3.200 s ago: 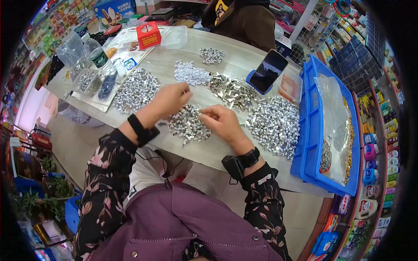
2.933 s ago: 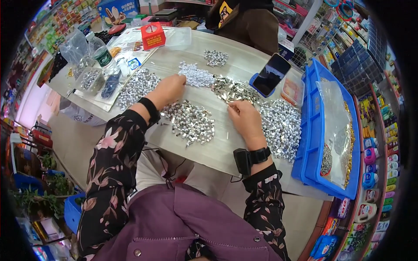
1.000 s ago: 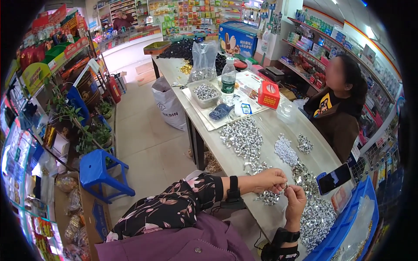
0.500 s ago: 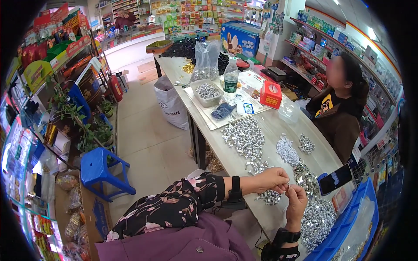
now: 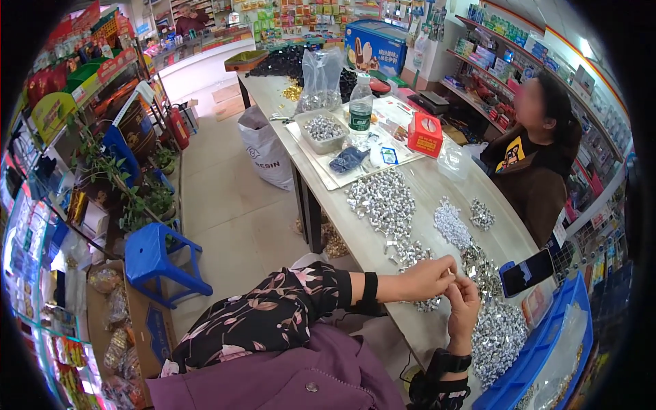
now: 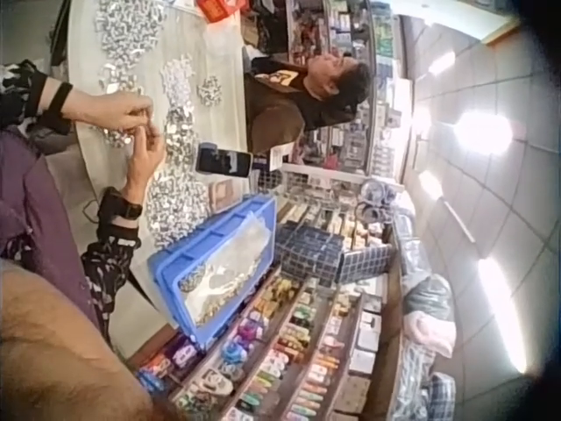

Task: The person sorts small metal components by hand on a table, picking them from a central pile and placing them into separate groups. They then join the metal pieces together and set the assembled units into a blue plastic bin.

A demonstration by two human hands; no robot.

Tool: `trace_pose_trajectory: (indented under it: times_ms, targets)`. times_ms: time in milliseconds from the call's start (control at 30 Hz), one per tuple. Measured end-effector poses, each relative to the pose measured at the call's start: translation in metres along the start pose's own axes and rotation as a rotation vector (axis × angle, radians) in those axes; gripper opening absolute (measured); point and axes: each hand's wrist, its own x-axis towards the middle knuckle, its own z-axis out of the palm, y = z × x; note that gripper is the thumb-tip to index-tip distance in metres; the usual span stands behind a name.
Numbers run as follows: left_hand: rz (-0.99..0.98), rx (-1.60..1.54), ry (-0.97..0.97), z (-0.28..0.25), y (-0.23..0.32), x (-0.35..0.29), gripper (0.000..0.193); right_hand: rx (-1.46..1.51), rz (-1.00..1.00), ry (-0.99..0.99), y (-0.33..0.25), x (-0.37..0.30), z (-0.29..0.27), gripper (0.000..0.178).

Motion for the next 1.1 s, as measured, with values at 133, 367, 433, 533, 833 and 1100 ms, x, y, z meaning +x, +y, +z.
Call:
trace_pose_trajectory:
  times_ms: [133,367,433,533,833,1100]
  targets:
    - [0.149,0.261,0.031,0.003,0.005,-0.005,0.027,-0.063,-0.007,-0.043,0.013,0.006,-0.014,0.01]
    - [-0.136,0.151,-0.087,-0.003,-0.003,0.022,0.03,-0.289,-0.014,-0.067,0.013,0.004,-0.023,0.019]
    - [-0.15,0.083,-0.098,-0.028,-0.026,0.033,0.023,-0.231,-0.034,-0.023,0.012,0.016,-0.012,0.023]
    - [0.02,0.595,-0.179,-0.051,-0.021,0.043,0.018,-0.225,-0.138,0.196,0.011,0.027,-0.045,0.021]
    - [0.149,0.841,-0.254,-0.073,-0.027,0.1,0.02,-0.842,-0.126,0.328,0.0,0.015,-0.075,0.015]
    - [0.114,1.127,-0.172,-0.08,-0.037,0.119,0.014,-1.115,-0.15,0.237,0.005,0.015,-0.054,0.016]
